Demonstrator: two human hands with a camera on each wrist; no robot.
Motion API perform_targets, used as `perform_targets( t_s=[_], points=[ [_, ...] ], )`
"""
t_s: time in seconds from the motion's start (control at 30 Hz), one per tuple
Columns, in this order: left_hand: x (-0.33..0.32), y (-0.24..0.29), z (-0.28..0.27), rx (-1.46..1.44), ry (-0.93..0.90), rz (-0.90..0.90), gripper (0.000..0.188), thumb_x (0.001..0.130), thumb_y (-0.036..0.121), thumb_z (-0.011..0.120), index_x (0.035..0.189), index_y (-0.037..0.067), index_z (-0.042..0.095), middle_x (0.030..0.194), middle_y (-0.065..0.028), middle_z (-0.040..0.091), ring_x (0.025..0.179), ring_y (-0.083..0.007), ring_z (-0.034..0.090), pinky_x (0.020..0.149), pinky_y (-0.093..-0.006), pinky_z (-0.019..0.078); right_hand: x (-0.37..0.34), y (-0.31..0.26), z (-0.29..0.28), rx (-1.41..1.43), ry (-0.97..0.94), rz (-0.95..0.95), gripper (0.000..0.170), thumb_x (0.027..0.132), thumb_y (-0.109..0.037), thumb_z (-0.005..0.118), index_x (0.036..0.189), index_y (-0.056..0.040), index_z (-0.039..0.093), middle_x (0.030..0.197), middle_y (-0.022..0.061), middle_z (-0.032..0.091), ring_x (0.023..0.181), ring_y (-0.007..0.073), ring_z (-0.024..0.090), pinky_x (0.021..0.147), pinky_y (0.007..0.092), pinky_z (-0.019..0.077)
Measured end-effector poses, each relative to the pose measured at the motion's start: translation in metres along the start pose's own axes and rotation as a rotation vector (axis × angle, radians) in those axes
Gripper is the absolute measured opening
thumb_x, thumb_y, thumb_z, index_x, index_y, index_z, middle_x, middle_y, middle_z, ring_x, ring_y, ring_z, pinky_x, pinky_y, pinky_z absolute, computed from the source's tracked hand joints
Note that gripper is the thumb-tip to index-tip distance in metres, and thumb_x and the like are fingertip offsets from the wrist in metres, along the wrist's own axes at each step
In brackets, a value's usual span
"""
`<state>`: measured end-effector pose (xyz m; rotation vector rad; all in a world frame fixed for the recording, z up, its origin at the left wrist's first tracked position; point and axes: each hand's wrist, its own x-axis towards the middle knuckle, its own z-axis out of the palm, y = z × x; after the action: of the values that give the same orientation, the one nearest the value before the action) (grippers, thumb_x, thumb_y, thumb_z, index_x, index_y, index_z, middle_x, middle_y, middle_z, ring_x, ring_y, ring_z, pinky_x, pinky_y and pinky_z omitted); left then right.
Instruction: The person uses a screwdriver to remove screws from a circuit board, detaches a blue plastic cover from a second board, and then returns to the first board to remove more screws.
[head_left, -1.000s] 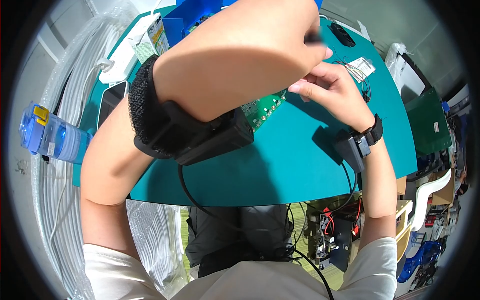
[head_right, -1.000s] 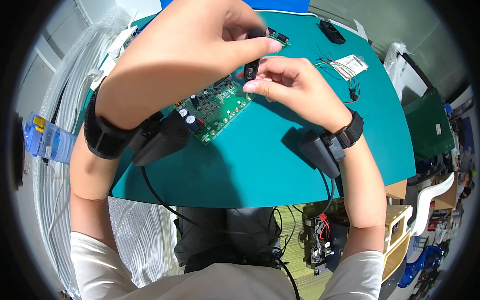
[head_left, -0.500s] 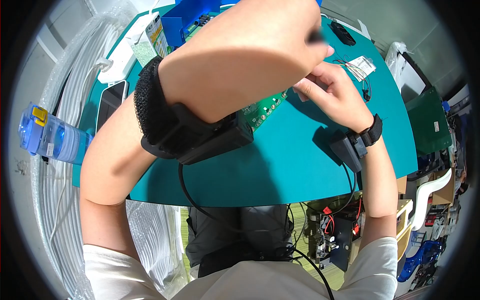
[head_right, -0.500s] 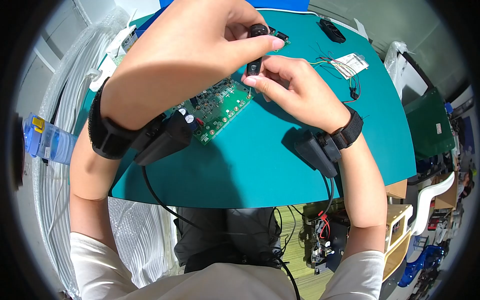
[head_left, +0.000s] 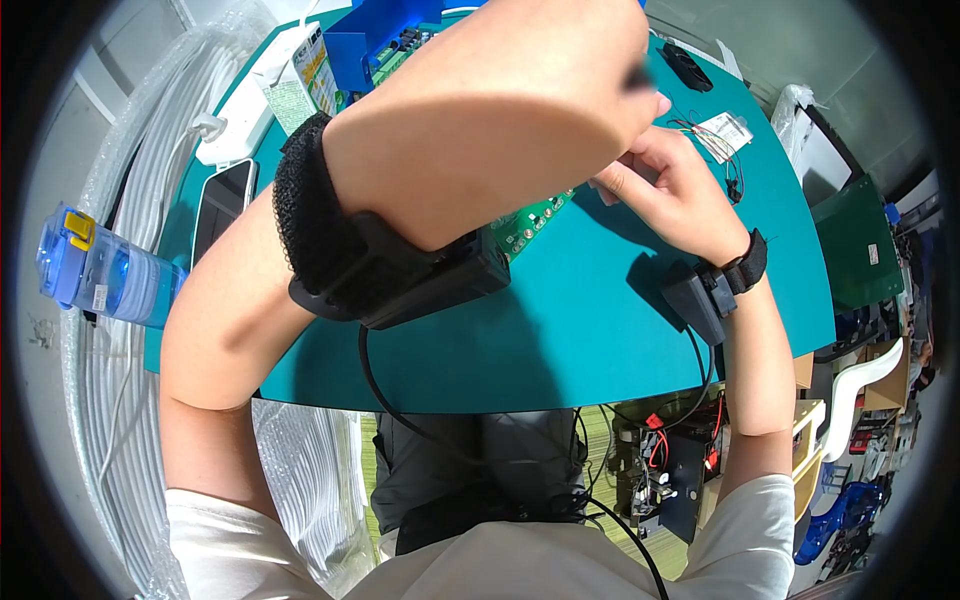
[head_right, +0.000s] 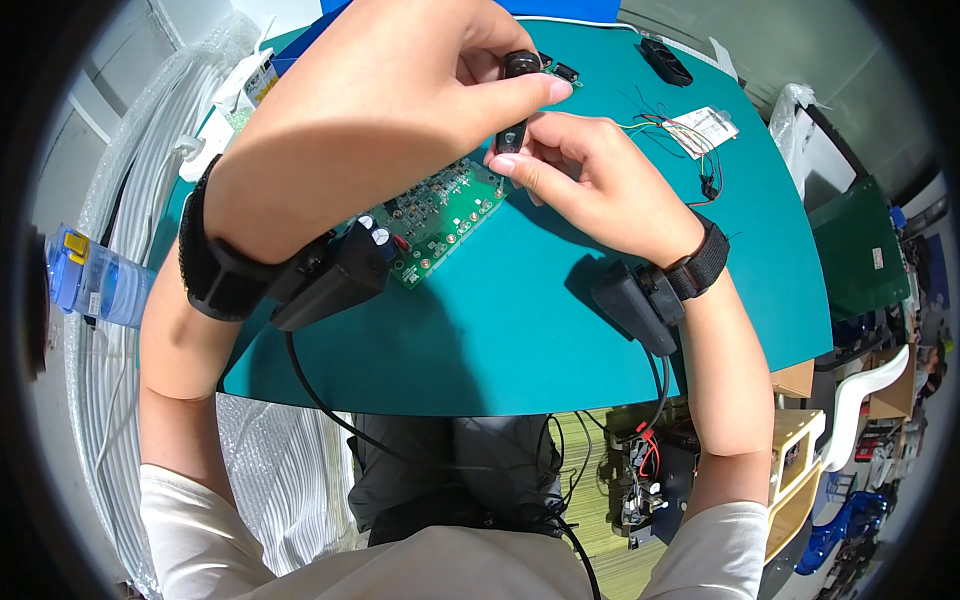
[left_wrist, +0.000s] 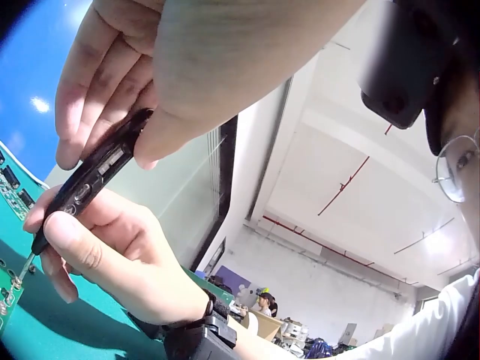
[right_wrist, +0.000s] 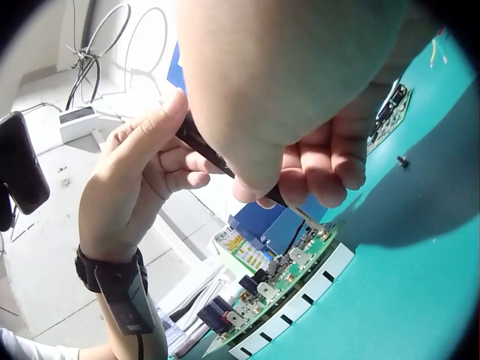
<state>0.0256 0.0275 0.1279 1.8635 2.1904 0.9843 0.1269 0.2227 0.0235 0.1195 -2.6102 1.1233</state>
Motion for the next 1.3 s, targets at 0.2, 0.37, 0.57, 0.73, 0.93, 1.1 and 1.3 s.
perform_targets(
  t_s=[0.2,0.37,0.57,0.73,0.93,1.1,1.3],
  points=[
    [0.000,0.000,-0.007,-0.046,-0.065,-0.042,0.036,0.095,0.017,0.058,0.085,-0.017,0.067,0.064,-0.0275,0.060,0.054,-0.0300,0.058,0.061,-0.0362,0.0517,0.000,0.000,0.001,0.021,-0.004,-0.006,0.034,0.100,-0.028,0.069,0.082,-0.0002,0.063,0.066,0.0018,0.060,0.060,0.0062,0.052,0.054,0.0259,0.0409],
    [0.012,0.017,-0.012,-0.010,-0.146,-0.223,0.038,0.096,0.018,0.058,0.084,-0.017,0.067,0.064,-0.0277,0.059,0.054,-0.0306,0.058,0.061,-0.0364,0.0516,0.000,0.001,0.001,0.041,-0.010,-0.012,0.032,0.101,-0.027,0.068,0.084,-0.0002,0.064,0.068,0.0023,0.061,0.061,0.0064,0.053,0.055,0.0259,0.0422],
    [0.013,0.016,-0.011,-0.001,-0.157,-0.221,0.039,0.096,0.019,0.058,0.084,-0.017,0.067,0.064,-0.0271,0.059,0.054,-0.0305,0.058,0.061,-0.0365,0.0516,-0.001,0.002,0.000,0.027,-0.016,-0.021,0.031,0.100,-0.027,0.069,0.085,-0.0003,0.065,0.069,0.0024,0.062,0.062,0.0065,0.053,0.056,0.0261,0.0425],
    [-0.002,0.005,-0.002,0.034,-0.019,-0.042,0.038,0.097,0.019,0.058,0.084,-0.017,0.067,0.064,-0.0267,0.060,0.054,-0.0297,0.058,0.061,-0.0364,0.0517,-0.001,0.001,0.001,0.050,-0.006,-0.014,0.031,0.100,-0.027,0.070,0.085,-0.0003,0.065,0.068,0.0023,0.062,0.063,0.0064,0.054,0.056,0.0262,0.0424],
    [-0.003,0.000,-0.003,-0.013,-0.023,-0.030,0.038,0.097,0.017,0.055,0.082,-0.016,0.067,0.063,-0.0251,0.061,0.053,-0.0294,0.058,0.060,-0.0365,0.0512,-0.001,-0.004,-0.002,0.021,-0.035,0.044,0.031,0.098,-0.027,0.072,0.084,-0.0005,0.065,0.068,0.0019,0.062,0.062,0.0065,0.054,0.055,0.0262,0.0418],
    [0.012,0.027,-0.018,-0.063,-0.286,-0.305,0.036,0.098,0.016,0.052,0.084,-0.014,0.064,0.071,-0.0269,0.063,0.063,-0.0322,0.062,0.065,-0.0378,0.0513,-0.001,-0.001,-0.005,-0.033,-0.020,0.025,0.027,0.094,-0.024,0.077,0.091,0.0000,0.065,0.072,-0.0007,0.058,0.066,0.0051,0.051,0.059,0.0241,0.0431],
    [-0.005,-0.025,0.011,-0.052,0.016,0.257,0.037,0.100,0.019,0.052,0.089,-0.014,0.064,0.081,-0.0288,0.064,0.073,-0.0341,0.063,0.072,-0.0381,0.0509,-0.003,-0.004,0.001,0.204,0.044,-0.153,0.024,0.099,-0.016,0.071,0.115,0.0008,0.063,0.088,-0.0014,0.061,0.076,0.0060,0.056,0.070,0.0227,0.0487]
  ],
)
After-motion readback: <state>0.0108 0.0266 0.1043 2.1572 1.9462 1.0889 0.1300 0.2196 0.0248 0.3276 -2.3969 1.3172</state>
